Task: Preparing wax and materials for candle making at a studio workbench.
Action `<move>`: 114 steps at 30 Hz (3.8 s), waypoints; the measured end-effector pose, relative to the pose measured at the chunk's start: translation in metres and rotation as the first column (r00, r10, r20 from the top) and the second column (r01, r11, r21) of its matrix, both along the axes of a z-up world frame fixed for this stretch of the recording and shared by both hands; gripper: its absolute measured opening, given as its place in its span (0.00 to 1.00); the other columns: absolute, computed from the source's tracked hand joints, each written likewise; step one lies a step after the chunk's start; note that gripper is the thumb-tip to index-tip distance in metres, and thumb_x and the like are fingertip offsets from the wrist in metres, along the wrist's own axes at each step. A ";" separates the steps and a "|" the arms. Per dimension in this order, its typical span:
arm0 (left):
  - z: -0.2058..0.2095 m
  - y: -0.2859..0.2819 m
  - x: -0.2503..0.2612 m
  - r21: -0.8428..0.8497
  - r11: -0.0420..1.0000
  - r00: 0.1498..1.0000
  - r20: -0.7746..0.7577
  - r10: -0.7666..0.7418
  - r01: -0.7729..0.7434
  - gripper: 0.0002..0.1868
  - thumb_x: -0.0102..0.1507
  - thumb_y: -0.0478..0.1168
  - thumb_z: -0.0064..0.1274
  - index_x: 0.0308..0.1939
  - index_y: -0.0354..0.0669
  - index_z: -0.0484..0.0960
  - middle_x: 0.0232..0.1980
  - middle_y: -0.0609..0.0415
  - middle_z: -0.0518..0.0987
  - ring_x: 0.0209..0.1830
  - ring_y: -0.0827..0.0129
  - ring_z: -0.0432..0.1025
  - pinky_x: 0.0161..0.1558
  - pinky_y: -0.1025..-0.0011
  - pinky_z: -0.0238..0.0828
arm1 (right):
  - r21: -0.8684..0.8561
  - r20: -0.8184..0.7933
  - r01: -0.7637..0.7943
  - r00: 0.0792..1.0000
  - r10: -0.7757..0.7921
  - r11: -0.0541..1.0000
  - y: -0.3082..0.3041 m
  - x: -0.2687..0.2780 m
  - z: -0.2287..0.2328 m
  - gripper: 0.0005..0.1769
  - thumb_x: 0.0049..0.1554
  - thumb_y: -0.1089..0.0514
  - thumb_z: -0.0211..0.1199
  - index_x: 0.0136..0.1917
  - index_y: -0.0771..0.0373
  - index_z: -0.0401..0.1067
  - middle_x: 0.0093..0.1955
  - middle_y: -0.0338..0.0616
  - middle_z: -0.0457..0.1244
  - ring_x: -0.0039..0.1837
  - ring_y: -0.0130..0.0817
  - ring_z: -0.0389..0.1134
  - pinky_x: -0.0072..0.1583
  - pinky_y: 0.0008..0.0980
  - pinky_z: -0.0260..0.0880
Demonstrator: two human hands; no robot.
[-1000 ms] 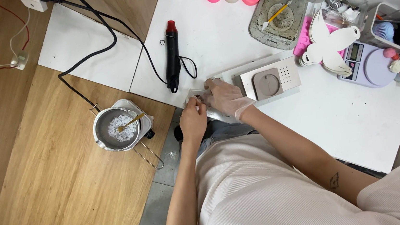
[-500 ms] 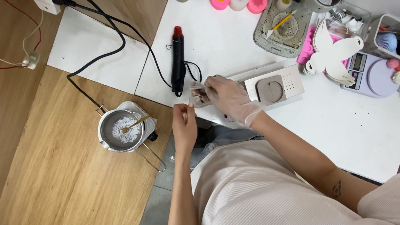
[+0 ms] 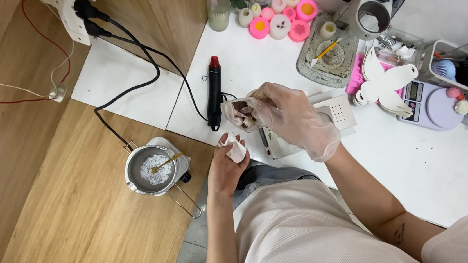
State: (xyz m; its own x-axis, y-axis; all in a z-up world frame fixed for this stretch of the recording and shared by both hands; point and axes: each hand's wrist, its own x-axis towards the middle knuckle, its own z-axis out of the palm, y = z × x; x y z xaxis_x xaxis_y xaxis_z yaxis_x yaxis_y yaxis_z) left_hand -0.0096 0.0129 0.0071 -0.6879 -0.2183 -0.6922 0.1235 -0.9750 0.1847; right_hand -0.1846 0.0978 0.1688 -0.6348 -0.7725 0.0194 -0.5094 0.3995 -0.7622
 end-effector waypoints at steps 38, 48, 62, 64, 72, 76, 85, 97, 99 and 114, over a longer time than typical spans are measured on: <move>0.068 -0.036 -0.010 0.261 0.965 0.944 -0.317 0.091 -0.005 0.32 0.70 0.56 0.24 0.65 0.41 0.72 0.62 0.41 0.76 0.61 0.52 0.73 0.61 0.49 0.71 | 0.131 -0.357 -0.334 0.863 0.359 0.933 0.002 0.051 0.068 0.11 0.58 0.55 0.67 0.54 0.57 0.77 0.63 0.36 0.67 0.64 0.37 0.66 0.62 0.39 0.66; 0.064 -0.034 -0.011 0.257 0.943 0.922 -0.268 0.279 -0.210 0.32 0.68 0.66 0.46 0.54 0.40 0.77 0.52 0.45 0.79 0.58 0.53 0.74 0.64 0.50 0.71 | -0.110 -0.514 0.075 0.849 -0.122 0.991 0.026 0.103 0.047 0.14 0.50 0.57 0.79 0.46 0.55 0.76 0.54 0.40 0.67 0.56 0.36 0.69 0.56 0.37 0.70; 0.071 -0.028 0.004 0.349 0.936 0.903 -0.416 0.111 0.045 0.34 0.70 0.68 0.46 0.53 0.35 0.75 0.50 0.44 0.80 0.55 0.53 0.75 0.61 0.55 0.72 | -0.040 -0.597 -0.011 0.802 -0.015 0.999 0.009 0.124 0.093 0.14 0.52 0.57 0.78 0.51 0.54 0.79 0.51 0.37 0.67 0.50 0.34 0.68 0.48 0.38 0.68; 0.094 -0.030 0.002 0.221 0.975 0.957 -0.281 0.076 -0.013 0.31 0.69 0.66 0.43 0.56 0.41 0.72 0.53 0.45 0.79 0.56 0.55 0.74 0.60 0.54 0.72 | 0.101 -0.651 0.036 0.758 0.039 0.994 0.004 0.131 0.095 0.13 0.53 0.52 0.76 0.51 0.50 0.80 0.49 0.38 0.64 0.48 0.38 0.66 0.46 0.40 0.68; 0.125 -0.031 0.003 -0.099 0.958 0.932 -0.277 0.232 -0.268 0.30 0.68 0.62 0.42 0.67 0.49 0.66 0.57 0.48 0.74 0.59 0.57 0.72 0.64 0.48 0.71 | 0.237 -0.580 0.107 0.813 0.053 0.965 0.010 0.137 0.093 0.27 0.50 0.53 0.73 0.65 0.45 0.80 0.45 0.45 0.57 0.45 0.43 0.62 0.45 0.40 0.67; 0.148 -0.032 0.000 -0.133 0.929 0.880 -0.388 0.273 -0.346 0.30 0.69 0.61 0.42 0.69 0.51 0.66 0.58 0.49 0.73 0.59 0.60 0.71 0.67 0.43 0.70 | 0.165 -0.551 -0.015 0.828 0.104 0.986 0.031 0.126 0.082 0.27 0.45 0.54 0.75 0.59 0.49 0.77 0.48 0.43 0.58 0.47 0.42 0.62 0.47 0.41 0.65; 0.142 -0.001 -0.036 -0.100 0.909 0.822 -0.474 0.315 -0.405 0.29 0.71 0.60 0.41 0.71 0.51 0.65 0.61 0.49 0.73 0.58 0.57 0.72 0.68 0.40 0.66 | -0.091 -0.469 0.130 0.869 -0.157 0.987 0.053 0.099 0.071 0.27 0.45 0.53 0.78 0.58 0.59 0.77 0.45 0.44 0.56 0.46 0.39 0.62 0.44 0.37 0.65; 0.112 0.053 -0.100 -0.038 0.924 0.868 -0.361 0.341 -0.379 0.24 0.70 0.57 0.44 0.65 0.50 0.70 0.57 0.46 0.75 0.58 0.55 0.72 0.68 0.40 0.66 | 0.092 -0.430 0.217 0.889 -0.158 0.972 0.103 0.031 0.048 0.20 0.48 0.54 0.76 0.55 0.54 0.80 0.48 0.41 0.60 0.48 0.39 0.66 0.46 0.39 0.68; 0.102 0.063 -0.109 0.010 0.935 0.881 -0.332 0.337 -0.354 0.23 0.70 0.57 0.46 0.62 0.49 0.71 0.56 0.46 0.75 0.57 0.55 0.73 0.68 0.41 0.66 | 0.112 -0.476 0.248 0.864 -0.167 0.962 0.102 0.026 0.059 0.22 0.47 0.52 0.76 0.56 0.51 0.82 0.46 0.41 0.59 0.47 0.40 0.65 0.46 0.40 0.67; 0.077 0.095 -0.123 0.216 0.966 0.953 -0.237 0.190 -0.139 0.27 0.66 0.60 0.50 0.57 0.42 0.71 0.54 0.41 0.76 0.59 0.50 0.72 0.66 0.51 0.68 | 0.228 -0.245 0.177 0.962 -0.119 0.958 0.132 0.003 0.076 0.19 0.42 0.41 0.78 0.46 0.49 0.83 0.45 0.37 0.61 0.46 0.38 0.66 0.48 0.38 0.68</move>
State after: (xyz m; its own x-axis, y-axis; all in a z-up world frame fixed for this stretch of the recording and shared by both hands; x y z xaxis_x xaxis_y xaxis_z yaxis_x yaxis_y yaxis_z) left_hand -0.1330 0.1080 0.0839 -0.8119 -0.2221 -0.5399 0.3031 -0.9507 -0.0648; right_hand -0.1819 0.2300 0.2445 -0.7433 -0.6690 -0.0017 -0.5778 0.6432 -0.5024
